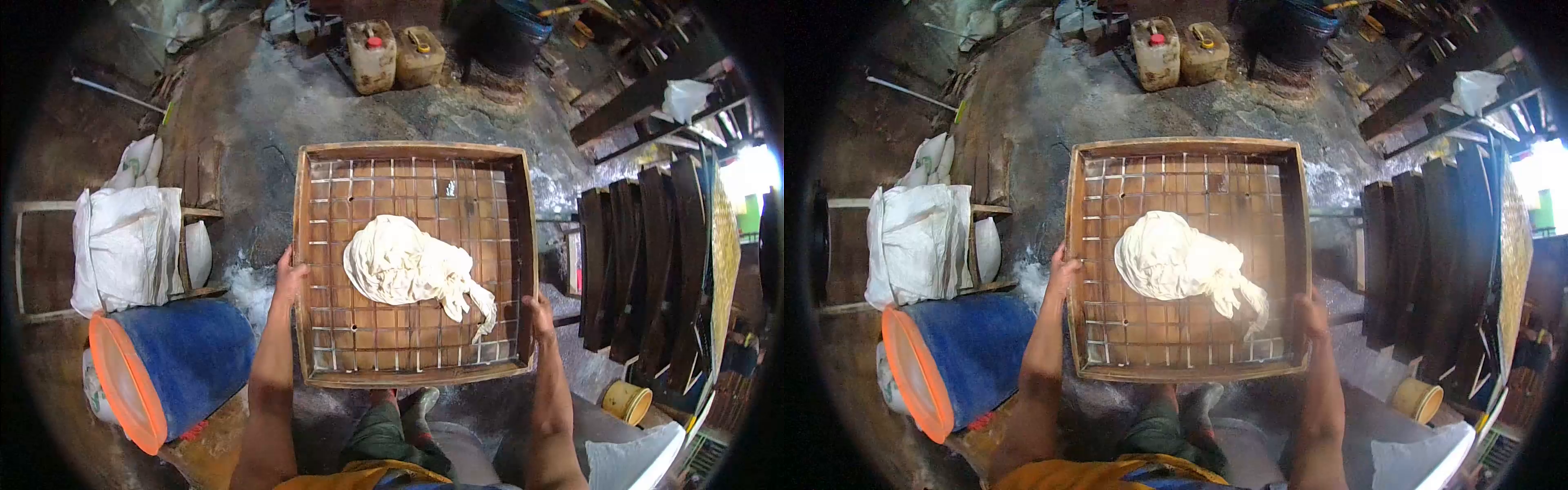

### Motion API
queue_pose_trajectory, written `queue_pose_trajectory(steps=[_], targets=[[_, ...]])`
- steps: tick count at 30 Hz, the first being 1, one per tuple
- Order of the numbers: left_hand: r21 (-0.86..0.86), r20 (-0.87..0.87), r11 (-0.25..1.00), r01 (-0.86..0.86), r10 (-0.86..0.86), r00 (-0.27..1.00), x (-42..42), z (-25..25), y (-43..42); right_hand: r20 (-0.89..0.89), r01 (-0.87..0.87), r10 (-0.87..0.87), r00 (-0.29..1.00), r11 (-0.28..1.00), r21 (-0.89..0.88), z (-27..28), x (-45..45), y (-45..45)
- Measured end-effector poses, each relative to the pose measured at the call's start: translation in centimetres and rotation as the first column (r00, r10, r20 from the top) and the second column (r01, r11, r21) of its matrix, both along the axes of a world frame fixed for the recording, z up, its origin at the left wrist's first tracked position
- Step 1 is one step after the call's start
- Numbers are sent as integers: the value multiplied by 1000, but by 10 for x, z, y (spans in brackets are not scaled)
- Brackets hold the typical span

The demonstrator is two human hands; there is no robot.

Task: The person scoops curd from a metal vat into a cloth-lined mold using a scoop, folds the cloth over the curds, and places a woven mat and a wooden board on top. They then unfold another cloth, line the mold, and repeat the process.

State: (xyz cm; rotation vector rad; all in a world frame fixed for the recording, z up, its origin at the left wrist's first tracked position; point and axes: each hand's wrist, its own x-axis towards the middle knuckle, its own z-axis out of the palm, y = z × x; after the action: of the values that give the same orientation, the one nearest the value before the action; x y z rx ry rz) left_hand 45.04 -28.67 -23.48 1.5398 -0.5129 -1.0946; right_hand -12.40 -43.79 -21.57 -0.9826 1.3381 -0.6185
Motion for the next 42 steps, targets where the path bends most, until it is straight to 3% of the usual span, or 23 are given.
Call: queue_pose_trajectory(steps=[3,5,6,8,11,14,16,17,18,21,24,27,30,42], targets=[[47,-55,998,-41,44,998,-7,5,0,-129,-66,65,989,998,-4,5,-4,-6],[158,-131,984,-77,98,987,-9,8,19,-8,-40,40,999,999,28,16,-8,3],[157,-302,987,26,23,953,-11,7,41,16,-30,29,999,997,74,14,-16,13],[352,-322,878,324,-212,923,-9,-22,103,-34,-8,17,999,969,248,17,-32,38],[383,-473,852,358,-153,868,-50,7,179,-85,-89,132,988,918,386,-2,-71,95],[357,-406,876,325,-168,898,-80,28,206,-88,101,-74,993,931,350,-10,-77,133],[441,-414,837,325,-131,901,-67,-17,231,-63,217,-209,976,900,378,-12,-71,145],[483,-417,812,328,-116,902,-62,-32,240,-45,180,-176,983,917,356,-19,-74,150],[401,-479,849,344,-126,869,-62,-29,241,-21,191,-196,980,916,352,-28,-74,153],[316,-481,945,85,82,873,-91,-5,232,48,223,-245,968,934,280,-16,-55,160],[309,-548,949,61,126,827,-88,-12,235,109,251,-299,948,913,322,-30,-59,157],[256,-461,966,-44,162,872,-108,-2,242,155,252,-310,938,917,308,-30,-66,151],[85,-488,988,-129,154,859,-111,-35,261,197,302,-374,906,899,316,-31,-68,153],[91,-513,975,-205,222,829,-121,-10,249,251,355,-435,865,883,307,-43,-71,152]])
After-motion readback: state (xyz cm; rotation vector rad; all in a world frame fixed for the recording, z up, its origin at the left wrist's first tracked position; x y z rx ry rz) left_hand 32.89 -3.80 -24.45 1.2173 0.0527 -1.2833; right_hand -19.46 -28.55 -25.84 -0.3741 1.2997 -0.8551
